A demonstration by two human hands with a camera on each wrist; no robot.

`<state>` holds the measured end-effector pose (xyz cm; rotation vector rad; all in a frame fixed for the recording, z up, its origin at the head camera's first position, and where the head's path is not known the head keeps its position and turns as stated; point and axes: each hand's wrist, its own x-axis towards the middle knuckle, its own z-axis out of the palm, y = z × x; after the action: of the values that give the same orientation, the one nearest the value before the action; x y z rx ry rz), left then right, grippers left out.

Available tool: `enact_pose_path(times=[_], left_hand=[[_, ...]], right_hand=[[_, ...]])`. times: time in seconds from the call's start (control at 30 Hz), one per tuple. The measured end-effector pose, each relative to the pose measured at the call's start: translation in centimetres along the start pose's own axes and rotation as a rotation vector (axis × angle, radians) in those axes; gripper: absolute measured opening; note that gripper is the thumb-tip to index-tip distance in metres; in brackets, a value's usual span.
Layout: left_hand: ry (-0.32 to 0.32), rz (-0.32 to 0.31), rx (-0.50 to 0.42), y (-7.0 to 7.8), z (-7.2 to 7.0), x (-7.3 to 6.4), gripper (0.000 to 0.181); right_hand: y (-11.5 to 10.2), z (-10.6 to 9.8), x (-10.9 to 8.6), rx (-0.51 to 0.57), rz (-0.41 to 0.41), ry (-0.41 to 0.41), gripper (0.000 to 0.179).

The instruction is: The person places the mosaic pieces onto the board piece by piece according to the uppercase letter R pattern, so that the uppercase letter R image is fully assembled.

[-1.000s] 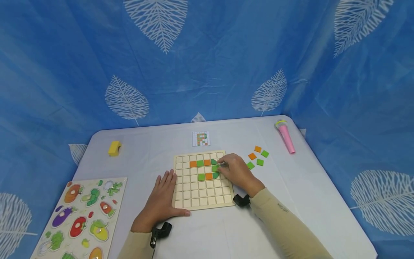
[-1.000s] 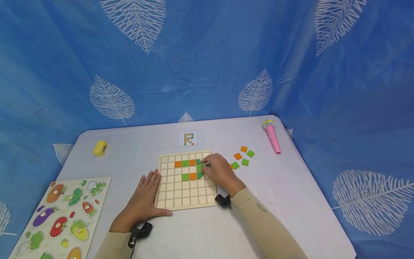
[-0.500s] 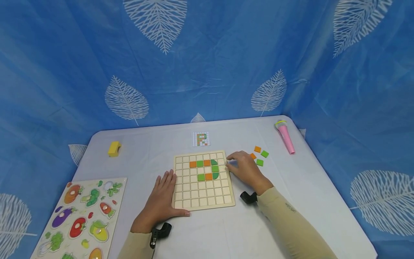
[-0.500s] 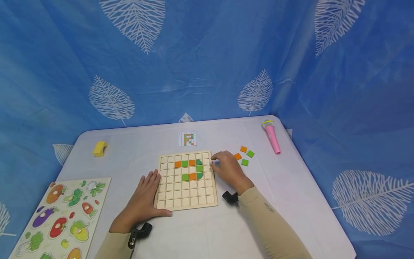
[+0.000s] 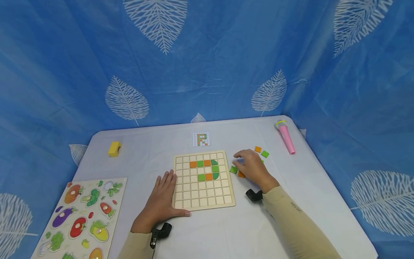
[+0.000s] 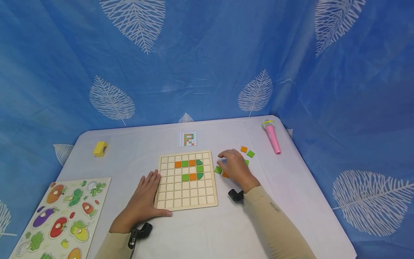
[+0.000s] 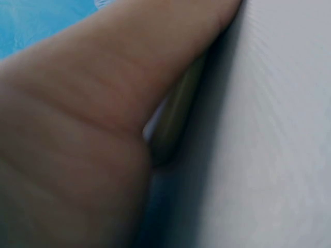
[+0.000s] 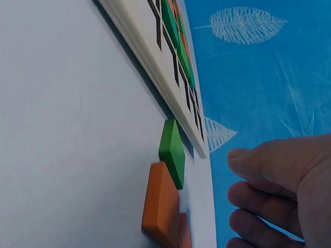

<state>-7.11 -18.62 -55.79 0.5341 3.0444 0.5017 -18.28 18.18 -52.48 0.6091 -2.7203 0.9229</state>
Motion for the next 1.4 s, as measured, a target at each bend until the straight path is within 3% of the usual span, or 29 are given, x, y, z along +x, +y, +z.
enact_pose_path(times=[0.3, 1.07, 1.4], left_hand=[[0.014, 0.008, -0.001, 0.0, 0.0, 0.0, 0.155], [0.006, -0.005, -0.010, -0.1, 0.1, 0.1, 0.158], [0.034, 0.007, -0.010, -0.1, 0.2, 0.0, 0.155]], right_hand=[[1.2, -0.6, 0.0, -0.028, 0.053, 0.002, 0.025], [3.4, -1.3, -0.4, -0.032, 0.067, 0.070, 0.021], [3.8, -1.3, -0.3, -0.060, 0.148, 0.034, 0.024]])
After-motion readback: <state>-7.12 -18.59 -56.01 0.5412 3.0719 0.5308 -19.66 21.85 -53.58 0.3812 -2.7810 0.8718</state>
